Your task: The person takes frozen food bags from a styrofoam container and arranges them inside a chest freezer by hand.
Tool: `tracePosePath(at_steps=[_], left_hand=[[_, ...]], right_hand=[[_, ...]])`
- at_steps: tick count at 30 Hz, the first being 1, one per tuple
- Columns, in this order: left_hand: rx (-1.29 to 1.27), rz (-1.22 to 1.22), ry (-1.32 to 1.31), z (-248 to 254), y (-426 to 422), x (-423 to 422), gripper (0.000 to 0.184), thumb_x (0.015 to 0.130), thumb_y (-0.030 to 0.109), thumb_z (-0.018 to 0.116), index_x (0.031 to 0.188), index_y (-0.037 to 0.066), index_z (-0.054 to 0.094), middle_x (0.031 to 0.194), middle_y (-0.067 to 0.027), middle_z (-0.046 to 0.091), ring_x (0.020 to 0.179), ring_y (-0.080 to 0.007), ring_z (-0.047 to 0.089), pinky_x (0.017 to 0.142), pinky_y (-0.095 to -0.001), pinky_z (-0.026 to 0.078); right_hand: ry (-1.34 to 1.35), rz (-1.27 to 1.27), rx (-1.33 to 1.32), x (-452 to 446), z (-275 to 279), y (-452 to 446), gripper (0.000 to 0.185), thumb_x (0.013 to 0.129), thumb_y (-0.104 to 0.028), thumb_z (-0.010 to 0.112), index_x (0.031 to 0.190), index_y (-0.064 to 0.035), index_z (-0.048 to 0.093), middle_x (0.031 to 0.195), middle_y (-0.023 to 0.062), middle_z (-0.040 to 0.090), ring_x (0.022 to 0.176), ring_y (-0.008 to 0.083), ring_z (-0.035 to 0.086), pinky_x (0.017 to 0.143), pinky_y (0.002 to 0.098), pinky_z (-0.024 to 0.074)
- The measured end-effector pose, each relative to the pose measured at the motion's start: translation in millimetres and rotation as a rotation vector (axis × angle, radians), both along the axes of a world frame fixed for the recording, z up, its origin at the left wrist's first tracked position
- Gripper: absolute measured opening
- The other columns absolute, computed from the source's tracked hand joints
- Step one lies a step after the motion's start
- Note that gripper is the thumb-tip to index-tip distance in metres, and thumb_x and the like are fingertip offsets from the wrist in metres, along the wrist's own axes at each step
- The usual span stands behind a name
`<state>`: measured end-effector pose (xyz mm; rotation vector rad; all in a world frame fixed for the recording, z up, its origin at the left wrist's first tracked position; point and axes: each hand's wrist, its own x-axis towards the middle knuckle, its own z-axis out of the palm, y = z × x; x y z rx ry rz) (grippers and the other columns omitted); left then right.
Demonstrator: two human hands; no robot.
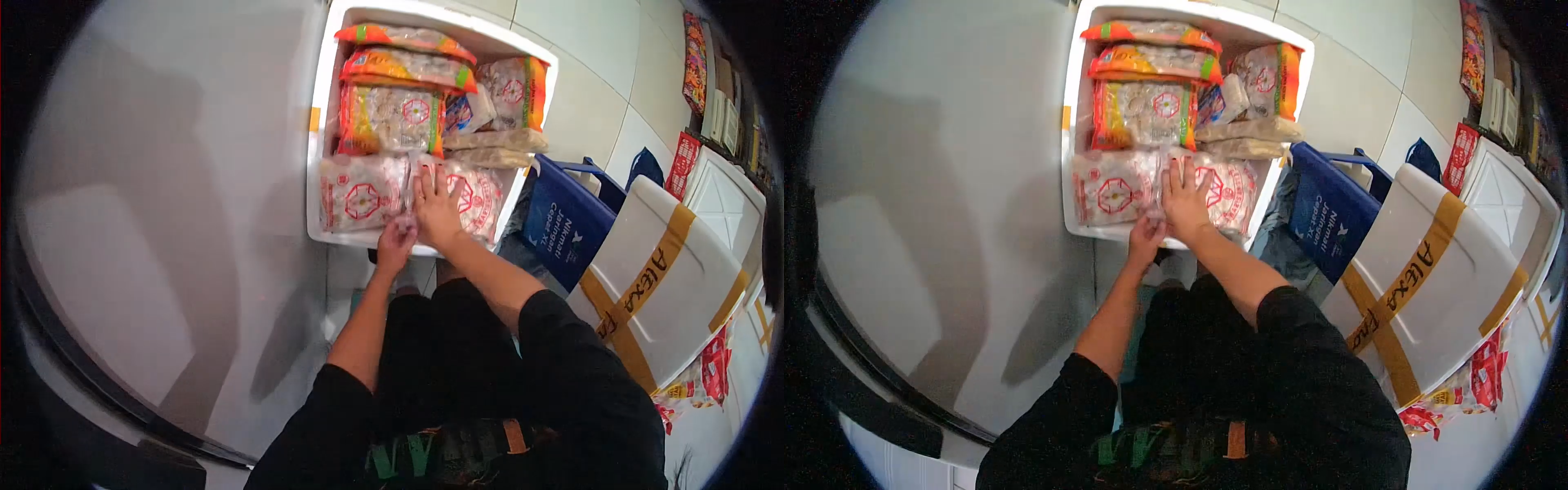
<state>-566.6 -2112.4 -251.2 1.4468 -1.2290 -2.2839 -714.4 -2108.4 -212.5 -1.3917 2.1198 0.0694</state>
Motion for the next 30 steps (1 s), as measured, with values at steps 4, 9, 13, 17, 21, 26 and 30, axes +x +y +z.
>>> tracePosePath(at_steps=[4,9,13,17,21,26,30], left_hand=[[-0.189,0.147,-0.093,-20,31,-13,0.027,0.085,0.024,0.050,0.103,0.004,0.048,0.098,-0.0052,0.051,0.087,-0.0119,0.048,0.077,-0.0257,0.039],[0.251,0.772,0.068,-22,34,-53,0.020,0.087,0.013,0.042,0.104,0.006,0.046,0.100,-0.0066,0.052,0.091,-0.0165,0.050,0.080,-0.0291,0.041],[0.234,0.863,0.029,-32,32,-60,0.021,0.077,-0.004,0.038,0.094,0.003,0.047,0.090,-0.0042,0.050,0.079,-0.0142,0.049,0.072,-0.0279,0.042],[-0.015,0.700,-0.111,-72,29,-48,0.018,0.075,-0.005,0.039,0.088,0.002,0.050,0.085,-0.0043,0.052,0.077,-0.0146,0.051,0.069,-0.0263,0.043],[-0.460,0.411,-0.482,-49,19,-56,0.008,0.077,0.000,0.042,0.082,0.000,0.048,0.076,-0.0109,0.053,0.073,-0.0222,0.051,0.068,-0.0322,0.041],[-0.870,0.136,-0.570,-16,4,-49,0.020,0.081,0.017,0.048,0.092,0.001,0.049,0.079,-0.0150,0.053,0.073,-0.0244,0.053,0.068,-0.0346,0.041],[-0.676,0.191,-0.454,23,-13,-59,0.028,0.079,0.024,0.052,0.096,0.002,0.049,0.085,-0.0101,0.054,0.075,-0.0196,0.053,0.068,-0.0319,0.042]], right_hand=[[-0.013,0.067,-0.094,10,-11,13,0.069,0.060,-0.025,0.063,0.119,0.0000,0.037,0.130,0.0171,0.027,0.123,0.0404,0.013,0.087,0.0660,0.0178],[0.040,0.077,-0.242,9,-18,23,0.051,0.065,-0.020,0.057,0.112,-0.0018,0.046,0.126,0.0142,0.035,0.120,0.0388,0.022,0.085,0.0672,0.0182],[0.016,0.102,-0.221,4,-15,21,0.058,0.060,-0.021,0.062,0.113,-0.0026,0.044,0.126,0.0129,0.036,0.120,0.0360,0.026,0.085,0.0648,0.0202],[-0.037,0.055,-0.297,-6,-9,25,0.057,0.056,-0.017,0.062,0.110,-0.0034,0.048,0.118,0.0118,0.046,0.117,0.0315,0.034,0.087,0.0597,0.0225],[-0.251,-0.052,-0.390,-40,4,37,0.052,0.057,-0.010,0.061,0.107,-0.0049,0.050,0.110,0.0102,0.052,0.112,0.0302,0.041,0.088,0.0501,0.0299],[-0.336,-0.283,-0.418,-45,32,30,0.048,0.057,-0.001,0.057,0.104,-0.0028,0.054,0.100,0.0168,0.056,0.100,0.0295,0.051,0.088,0.0328,0.0387],[-0.370,-0.268,-0.403,-35,38,41,0.051,0.055,-0.002,0.062,0.105,-0.0030,0.050,0.104,0.0156,0.053,0.108,0.0298,0.045,0.092,0.0486,0.0275]])
